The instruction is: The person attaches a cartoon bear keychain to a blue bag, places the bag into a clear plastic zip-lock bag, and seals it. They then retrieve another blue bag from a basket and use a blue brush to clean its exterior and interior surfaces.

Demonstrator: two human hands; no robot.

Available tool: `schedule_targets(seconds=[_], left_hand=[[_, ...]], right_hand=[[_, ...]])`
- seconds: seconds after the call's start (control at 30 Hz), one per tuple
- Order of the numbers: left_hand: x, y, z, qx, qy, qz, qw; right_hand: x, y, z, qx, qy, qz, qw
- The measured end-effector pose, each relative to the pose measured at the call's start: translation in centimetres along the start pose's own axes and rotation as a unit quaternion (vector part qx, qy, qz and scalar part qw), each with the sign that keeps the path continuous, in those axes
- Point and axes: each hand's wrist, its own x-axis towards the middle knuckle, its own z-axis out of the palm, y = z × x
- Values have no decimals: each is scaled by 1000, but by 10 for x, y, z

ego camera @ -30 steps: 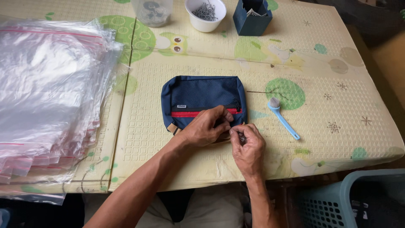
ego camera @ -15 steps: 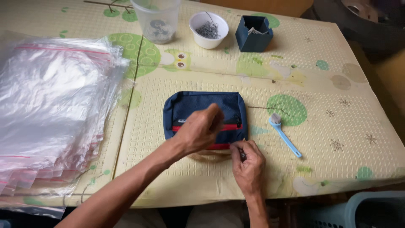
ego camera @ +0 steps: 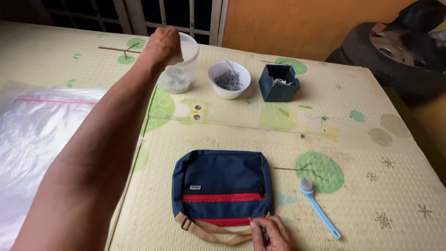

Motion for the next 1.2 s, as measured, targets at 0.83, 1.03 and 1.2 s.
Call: schedule_targets(seconds=[0.83, 1.03, 1.2], left_hand=[[59, -36, 52, 79, -126, -88, 985], [38, -38, 17, 133, -5, -67, 989], [5, -40, -5, -108, 95, 84, 986]], right_hand=[[-18, 19, 25, -56, 59, 62, 995], [-8, 4, 21, -30, 57, 91, 994], [4, -3, 5, -12, 19, -1, 1000]])
